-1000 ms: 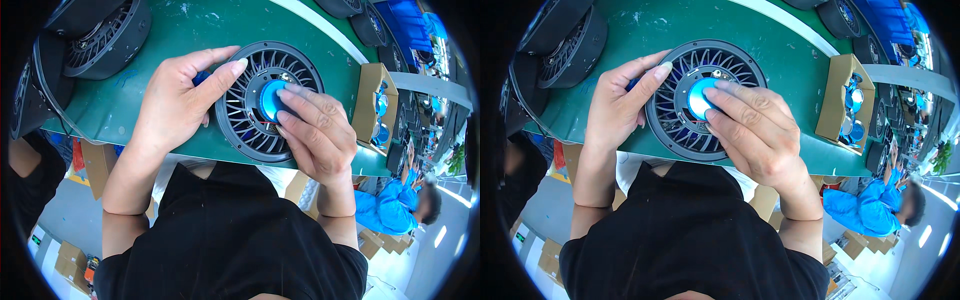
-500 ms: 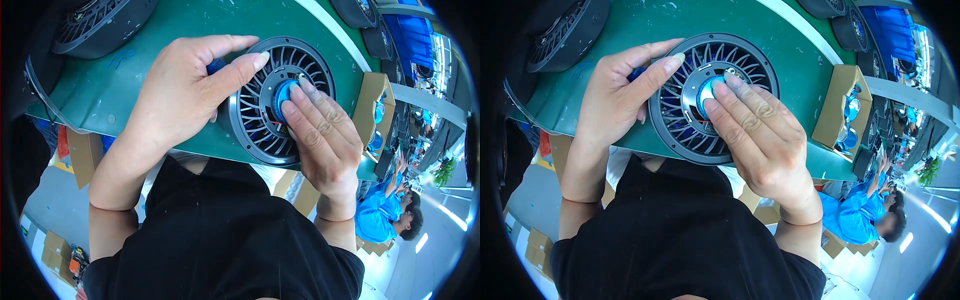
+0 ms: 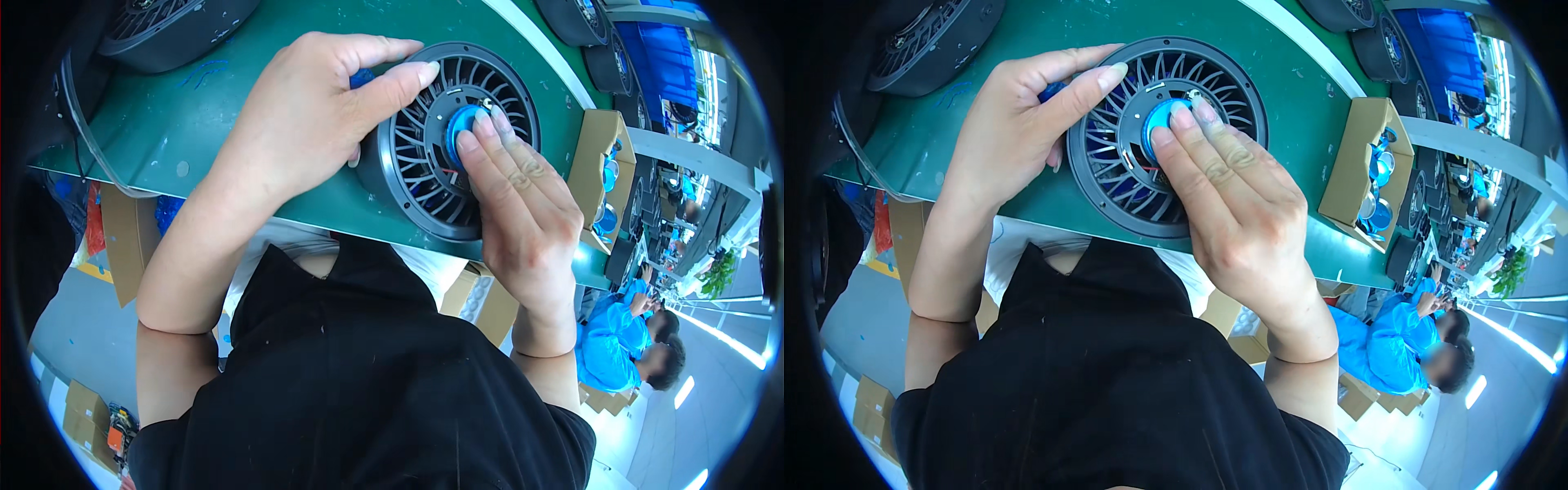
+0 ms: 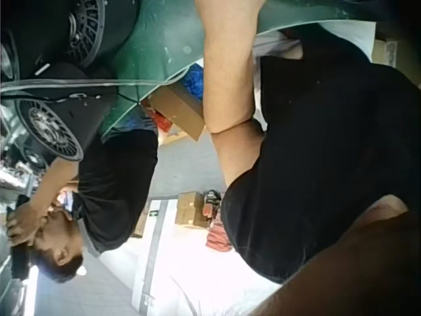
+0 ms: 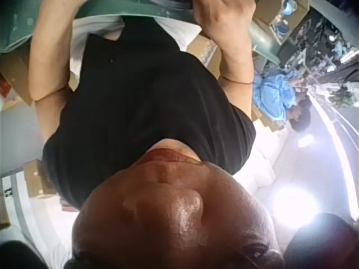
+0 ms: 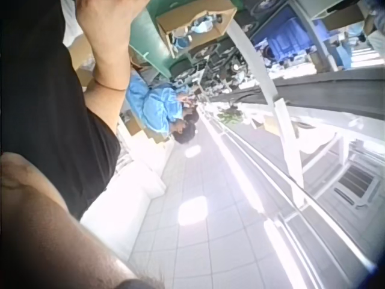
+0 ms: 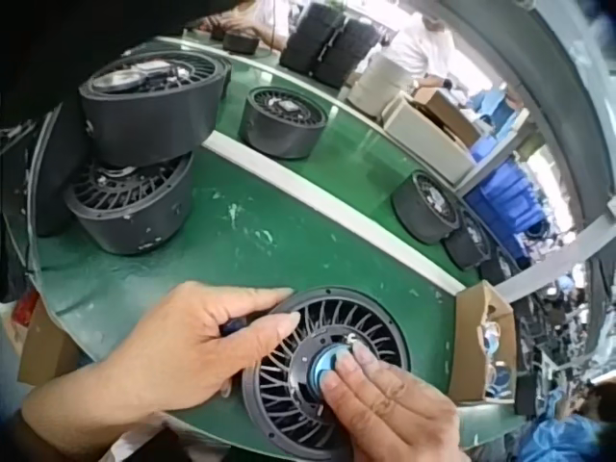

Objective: Assembling central components onto hub motors on a production line.

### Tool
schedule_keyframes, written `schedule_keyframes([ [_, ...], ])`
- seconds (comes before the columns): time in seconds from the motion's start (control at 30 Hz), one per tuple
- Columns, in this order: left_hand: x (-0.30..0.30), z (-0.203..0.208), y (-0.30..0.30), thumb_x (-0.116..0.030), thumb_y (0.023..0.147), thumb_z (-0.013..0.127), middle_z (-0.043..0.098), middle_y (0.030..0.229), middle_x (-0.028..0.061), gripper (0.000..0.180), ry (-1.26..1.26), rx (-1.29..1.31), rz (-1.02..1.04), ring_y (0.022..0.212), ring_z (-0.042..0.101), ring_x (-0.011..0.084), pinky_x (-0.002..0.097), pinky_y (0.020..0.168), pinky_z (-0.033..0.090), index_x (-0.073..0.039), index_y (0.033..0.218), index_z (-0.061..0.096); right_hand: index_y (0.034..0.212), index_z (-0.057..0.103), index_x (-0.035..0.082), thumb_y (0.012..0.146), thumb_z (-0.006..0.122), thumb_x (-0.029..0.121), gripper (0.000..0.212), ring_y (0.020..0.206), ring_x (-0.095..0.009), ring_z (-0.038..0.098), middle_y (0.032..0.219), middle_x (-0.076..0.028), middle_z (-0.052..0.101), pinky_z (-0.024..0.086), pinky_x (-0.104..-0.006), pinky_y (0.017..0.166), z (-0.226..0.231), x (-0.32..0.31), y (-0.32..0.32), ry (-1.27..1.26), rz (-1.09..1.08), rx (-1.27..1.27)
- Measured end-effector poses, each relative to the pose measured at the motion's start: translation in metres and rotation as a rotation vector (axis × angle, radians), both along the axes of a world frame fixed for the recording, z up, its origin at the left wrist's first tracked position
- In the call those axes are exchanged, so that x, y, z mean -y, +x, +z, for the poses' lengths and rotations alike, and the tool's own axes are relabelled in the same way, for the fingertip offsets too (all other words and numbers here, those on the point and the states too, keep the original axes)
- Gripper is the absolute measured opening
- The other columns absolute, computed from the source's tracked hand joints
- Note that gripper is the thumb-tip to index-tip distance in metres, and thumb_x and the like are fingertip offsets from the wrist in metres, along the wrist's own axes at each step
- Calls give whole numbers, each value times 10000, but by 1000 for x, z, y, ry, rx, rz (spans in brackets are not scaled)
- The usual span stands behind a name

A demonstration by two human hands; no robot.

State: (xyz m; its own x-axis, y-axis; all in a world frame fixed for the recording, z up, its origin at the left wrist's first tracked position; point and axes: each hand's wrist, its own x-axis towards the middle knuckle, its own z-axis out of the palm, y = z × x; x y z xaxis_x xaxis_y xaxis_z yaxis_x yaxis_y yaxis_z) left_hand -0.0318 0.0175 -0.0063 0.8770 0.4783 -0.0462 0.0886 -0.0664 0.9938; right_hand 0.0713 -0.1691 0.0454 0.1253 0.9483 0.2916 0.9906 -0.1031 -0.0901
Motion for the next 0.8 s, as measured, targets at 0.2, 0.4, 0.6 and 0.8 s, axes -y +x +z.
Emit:
schedule_keyframes([
  [0.2, -6, -5, 1, -241, 939, 696, 611, 692, -17, 342, 243, 106, 32, 502, 495, 42, 200, 457, 385, -84, 1243, 700, 1171, 688, -16, 790, 671, -105, 392, 1146, -349, 664, 1192, -196, 693, 525, -405, 976, 1, 2, 1, -4, 22, -19],
  [0.4, -19, 19, 16, -198, 865, 744, 640, 746, 54, 372, 910, 474, -75, 592, 590, 166, 271, 558, 480, -109, 1224, 709, 1153, 700, 13, 789, 708, -37, 367, 1155, -339, 657, 1191, -170, 696, 529, -408, 961, 4, 23, 19, 199, -78, -228],
  [0.6, -1, 43, 29, -171, 822, 750, 676, 857, 110, 348, 1036, 360, -431, 682, 635, 258, 328, 626, 511, -62, 1151, 717, 1110, 715, 22, 790, 738, 2, 321, 1212, -370, 613, 1208, -165, 688, 499, -437, 990, -17, 42, 18, 346, -264, -287],
  [0.8, -9, 57, 32, -141, 804, 753, 689, 910, 107, 316, 1090, 353, -633, 650, 616, 241, 323, 574, 495, -29, 1098, 722, 1123, 725, 34, 775, 717, -9, 351, 1268, -375, 577, 1250, -159, 676, 434, -451, 1064, -22, 37, 14, 399, -252, -431],
])
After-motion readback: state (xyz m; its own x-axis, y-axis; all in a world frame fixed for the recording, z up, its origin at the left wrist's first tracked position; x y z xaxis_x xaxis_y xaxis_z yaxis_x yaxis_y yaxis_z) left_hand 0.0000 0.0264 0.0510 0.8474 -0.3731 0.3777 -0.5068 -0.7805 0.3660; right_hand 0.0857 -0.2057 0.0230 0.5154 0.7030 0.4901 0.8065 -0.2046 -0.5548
